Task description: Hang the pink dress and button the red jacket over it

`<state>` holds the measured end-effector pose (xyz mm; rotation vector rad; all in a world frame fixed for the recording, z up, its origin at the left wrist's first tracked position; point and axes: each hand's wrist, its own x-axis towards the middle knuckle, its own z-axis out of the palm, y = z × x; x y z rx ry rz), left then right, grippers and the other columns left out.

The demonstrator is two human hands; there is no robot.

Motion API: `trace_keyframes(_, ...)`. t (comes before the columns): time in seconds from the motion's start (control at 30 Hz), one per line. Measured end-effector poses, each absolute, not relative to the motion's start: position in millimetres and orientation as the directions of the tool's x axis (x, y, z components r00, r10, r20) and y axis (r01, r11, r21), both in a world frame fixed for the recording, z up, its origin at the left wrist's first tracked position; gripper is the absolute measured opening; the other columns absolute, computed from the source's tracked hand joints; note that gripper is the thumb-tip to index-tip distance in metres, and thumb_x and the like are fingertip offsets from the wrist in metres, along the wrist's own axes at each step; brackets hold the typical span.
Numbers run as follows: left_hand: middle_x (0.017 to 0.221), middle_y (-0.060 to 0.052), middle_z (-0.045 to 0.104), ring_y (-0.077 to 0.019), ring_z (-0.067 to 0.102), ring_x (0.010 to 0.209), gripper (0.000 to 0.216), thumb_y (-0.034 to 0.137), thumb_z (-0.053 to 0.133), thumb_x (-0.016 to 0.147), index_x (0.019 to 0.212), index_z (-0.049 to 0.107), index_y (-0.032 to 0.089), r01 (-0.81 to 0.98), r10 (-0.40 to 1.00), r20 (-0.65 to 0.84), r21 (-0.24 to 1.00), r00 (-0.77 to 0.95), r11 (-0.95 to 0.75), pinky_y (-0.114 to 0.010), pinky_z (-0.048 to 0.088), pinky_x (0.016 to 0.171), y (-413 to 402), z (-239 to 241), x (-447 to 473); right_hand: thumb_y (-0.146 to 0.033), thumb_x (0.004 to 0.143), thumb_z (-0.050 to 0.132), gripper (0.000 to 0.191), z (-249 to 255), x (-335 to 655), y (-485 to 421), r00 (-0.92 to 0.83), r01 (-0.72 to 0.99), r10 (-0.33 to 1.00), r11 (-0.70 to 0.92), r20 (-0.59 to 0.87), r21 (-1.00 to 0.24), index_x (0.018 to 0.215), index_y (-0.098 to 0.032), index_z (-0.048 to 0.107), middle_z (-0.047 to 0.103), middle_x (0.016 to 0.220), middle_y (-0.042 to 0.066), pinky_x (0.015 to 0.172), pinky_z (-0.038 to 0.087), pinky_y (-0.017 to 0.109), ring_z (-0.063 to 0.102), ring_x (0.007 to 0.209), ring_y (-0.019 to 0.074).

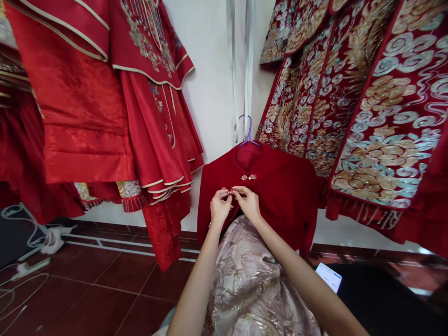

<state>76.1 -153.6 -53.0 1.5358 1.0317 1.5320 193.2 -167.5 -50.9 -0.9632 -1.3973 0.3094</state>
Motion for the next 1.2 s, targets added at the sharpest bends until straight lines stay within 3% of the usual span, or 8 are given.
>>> trace_keyframes(0.2, 0.103, -0.011, 0.07, -0.0066, 0.061, 0.046, 0.026, 0.029, 0.067, 0.077, 0.097, 0.062, 0.013, 0.083, 0.878, 0.472, 0.88, -0.072, -0.467, -0.018, 0.047, 0.043, -153, -56, 77, -0.033, 0.084, 0.054, 0.023, -49, 198, -169, 0.146, 0.429, 0.68, 0.611, 0.719, -0.665, 0.098, -0.018, 0.067, 0.07, 0.097, 0.006, 0.069, 0.058, 0.028, 0.067, 0.086, 0.0169)
trace_keyframes(0.53, 0.098, -0.01, 0.072, -0.0093, 0.064, 0.047, 0.02, 0.025, 0.063, 0.079, 0.095, 0.064, 0.013, 0.103, 0.873, 0.485, 0.872, -0.059, -0.478, -0.019, 0.048, 0.045, -152, -53, 77, -0.033, 0.084, 0.055, 0.023, -49, 197, -165, 0.141, 0.444, 0.672, 0.613, 0.727, -0.653, 0.096, -0.019, 0.068, 0.07, 0.095, 0.005, 0.071, 0.058, 0.028, 0.066, 0.084, 0.0163)
trace_keyframes(0.67, 0.095, -0.01, 0.073, -0.0112, 0.066, 0.049, 0.018, 0.021, 0.061, 0.078, 0.094, 0.064, 0.013, 0.125, 0.883, 0.47, 0.876, -0.001, -0.466, -0.018, 0.048, 0.045, -148, -50, 75, -0.033, 0.084, 0.054, 0.023, -49, 199, -164, 0.143, 0.446, 0.676, 0.608, 0.723, -0.657, 0.096, -0.019, 0.068, 0.07, 0.095, 0.006, 0.072, 0.057, 0.029, 0.067, 0.084, 0.0167)
trace_keyframes(0.9, 0.084, -0.009, 0.072, -0.0104, 0.062, 0.045, 0.019, 0.028, 0.065, 0.077, 0.088, 0.068, 0.014, 0.216, 0.891, 0.44, 0.865, 0.107, -0.453, -0.016, 0.039, 0.038, -139, -41, 58, -0.035, 0.084, 0.055, 0.024, -47, 195, -164, 0.169, 0.432, 0.678, 0.601, 0.715, -0.672, 0.094, -0.019, 0.069, 0.07, 0.095, 0.007, 0.072, 0.057, 0.03, 0.067, 0.084, 0.0178)
trace_keyframes(1.03, 0.091, -0.007, 0.071, -0.0084, 0.06, 0.051, 0.02, 0.027, 0.058, 0.081, 0.096, 0.066, 0.017, 0.169, 0.865, 0.497, 0.86, -0.069, -0.481, -0.019, 0.047, 0.049, -160, -60, 57, -0.036, 0.086, 0.052, 0.026, -59, 214, -185, 0.14, 0.375, 0.758, 0.555, 0.637, -0.742, 0.099, -0.022, 0.069, 0.072, 0.096, 0.005, 0.083, 0.056, 0.035, 0.068, 0.086, 0.0183)
trace_keyframes(1.2, 0.099, -0.008, 0.064, -0.0127, 0.06, 0.071, 0.02, 0.018, 0.059, 0.078, 0.097, 0.067, 0.019, 0.31, 0.799, 0.539, 0.833, -0.266, -0.459, -0.027, 0.05, 0.073, -185, -97, 61, -0.037, 0.081, 0.057, 0.029, -87, 255, -218, 0.218, 0.241, 0.845, 0.438, 0.489, -0.866, 0.099, -0.017, 0.068, 0.071, 0.097, 0.009, 0.075, 0.059, 0.036, 0.069, 0.084, 0.0193)
